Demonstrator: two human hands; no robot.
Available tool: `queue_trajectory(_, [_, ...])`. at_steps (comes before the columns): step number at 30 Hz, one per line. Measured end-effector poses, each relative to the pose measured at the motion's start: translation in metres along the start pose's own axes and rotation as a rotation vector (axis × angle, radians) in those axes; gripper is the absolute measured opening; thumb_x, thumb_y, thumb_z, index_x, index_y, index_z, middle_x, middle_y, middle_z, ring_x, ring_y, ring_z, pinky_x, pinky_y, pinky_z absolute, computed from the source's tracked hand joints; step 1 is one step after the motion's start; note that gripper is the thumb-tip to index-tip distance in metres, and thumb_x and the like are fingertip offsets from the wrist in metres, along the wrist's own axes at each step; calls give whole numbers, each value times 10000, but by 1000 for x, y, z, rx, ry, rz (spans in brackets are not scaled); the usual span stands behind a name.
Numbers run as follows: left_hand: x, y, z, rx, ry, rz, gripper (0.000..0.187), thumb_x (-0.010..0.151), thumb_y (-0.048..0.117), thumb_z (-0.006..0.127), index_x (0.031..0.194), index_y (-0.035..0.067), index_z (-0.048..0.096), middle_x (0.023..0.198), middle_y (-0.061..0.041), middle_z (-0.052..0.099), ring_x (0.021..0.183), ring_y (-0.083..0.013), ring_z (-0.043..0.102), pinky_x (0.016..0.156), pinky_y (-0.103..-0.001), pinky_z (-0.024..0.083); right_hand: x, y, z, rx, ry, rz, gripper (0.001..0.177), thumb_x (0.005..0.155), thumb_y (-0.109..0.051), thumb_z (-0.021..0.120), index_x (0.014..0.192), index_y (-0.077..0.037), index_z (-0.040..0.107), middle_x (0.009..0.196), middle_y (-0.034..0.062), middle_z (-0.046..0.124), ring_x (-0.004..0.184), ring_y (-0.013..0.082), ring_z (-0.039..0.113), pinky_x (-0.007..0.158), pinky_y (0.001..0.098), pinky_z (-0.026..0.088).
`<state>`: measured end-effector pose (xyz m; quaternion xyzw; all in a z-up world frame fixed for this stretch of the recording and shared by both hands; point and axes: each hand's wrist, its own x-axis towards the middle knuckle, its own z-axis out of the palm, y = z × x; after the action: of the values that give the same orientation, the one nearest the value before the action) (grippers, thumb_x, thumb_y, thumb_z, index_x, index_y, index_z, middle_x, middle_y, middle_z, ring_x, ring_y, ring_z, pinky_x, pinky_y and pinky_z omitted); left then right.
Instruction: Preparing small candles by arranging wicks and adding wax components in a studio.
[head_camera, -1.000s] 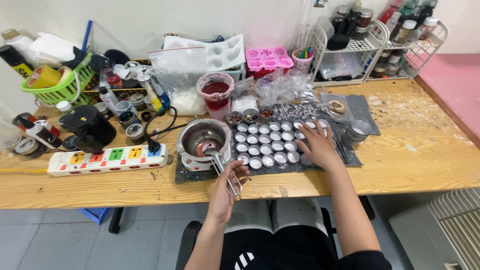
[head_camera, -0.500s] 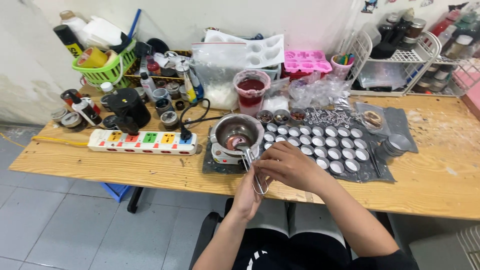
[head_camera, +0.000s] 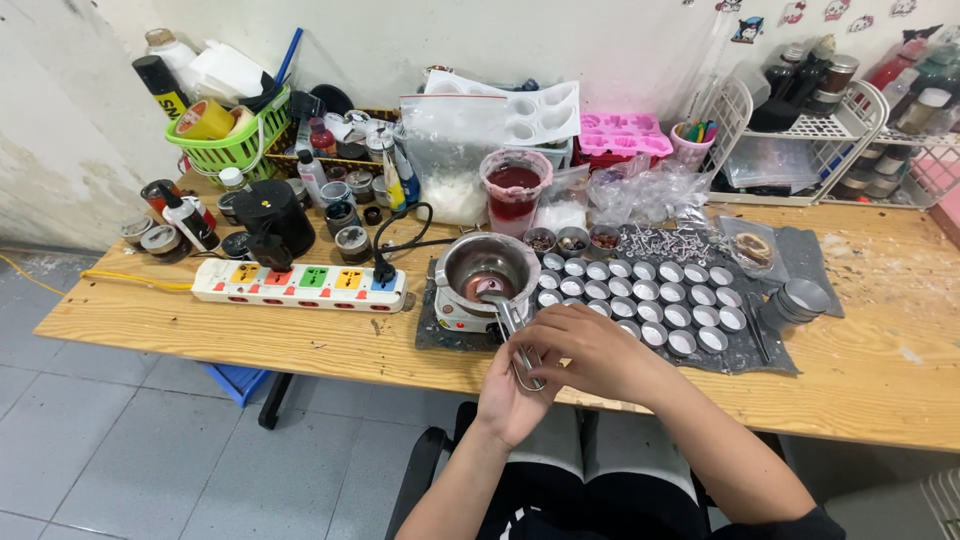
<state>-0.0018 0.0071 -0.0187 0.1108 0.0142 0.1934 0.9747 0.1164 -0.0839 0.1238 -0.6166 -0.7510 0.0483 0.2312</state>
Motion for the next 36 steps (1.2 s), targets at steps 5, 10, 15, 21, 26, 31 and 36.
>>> queue_trajectory(5, [-8, 2, 26, -28, 32, -5, 431, 1058, 354, 311, 1326, 109, 544, 1251, -54, 639, 1291, -206, 552, 1092, -437, 484, 4, 14, 12, -97, 27, 20, 461, 815, -321, 778, 1221, -118, 701, 1225, 87, 698, 1191, 271, 628, 1029, 430, 438])
queue_trajectory(10, [-5, 7, 16, -77, -50, -2, 446, 980, 286, 361, 1335, 84, 542, 1289, -89, 635, 1318, -223, 535, 1104, -441, 477, 11, 7, 7, -142, -43, 24, 550, 800, -399, 792, 1251, -99, 695, 1301, 136, 663, 1270, 285, 575, 1064, 464, 375])
queue_trajectory(15, [3, 4, -15, -185, -118, -3, 458, 976, 260, 378, 1367, 74, 527, 1324, -87, 616, 1331, -222, 533, 1087, -421, 484, 18, 4, 6, -177, -145, -11, 694, 752, -420, 822, 1313, -56, 636, 1380, 114, 633, 1301, 284, 530, 1034, 468, 377])
queue_trajectory(21, [4, -1, 4, 160, 236, 74, 509, 1035, 433, 318, 1417, 125, 453, 1345, -60, 567, 1249, -196, 575, 1053, -420, 490, 33, -20, 6, -195, -213, 129, 652, 657, -199, 779, 1278, -85, 618, 1156, 108, 670, 1128, 275, 585, 912, 446, 489])
queue_trajectory(26, [8, -1, -8, 389, 266, 133, 533, 1066, 456, 286, 1435, 107, 448, 1370, -71, 575, 1259, -181, 586, 1066, -409, 472, 33, -11, 22, -139, -166, 202, 477, 708, -141, 719, 1161, -78, 587, 1006, 117, 683, 1012, 310, 653, 795, 444, 544])
queue_trajectory(31, [4, 7, 18, 509, 226, 204, 523, 1061, 449, 330, 1417, 99, 485, 1317, -56, 622, 1228, -165, 610, 1041, -399, 489, 39, 5, 22, -68, 40, 252, 329, 843, -178, 698, 1138, -55, 618, 931, 151, 717, 866, 366, 703, 741, 476, 546])
queue_trajectory(36, [7, 15, -6, 627, 233, 169, 411, 1081, 353, 474, 1365, 63, 533, 1032, -17, 578, 910, -150, 605, 800, -387, 540, 52, 19, 8, 154, 241, 263, 165, 914, -170, 696, 1030, -66, 752, 921, 92, 751, 752, 225, 787, 666, 335, 598])
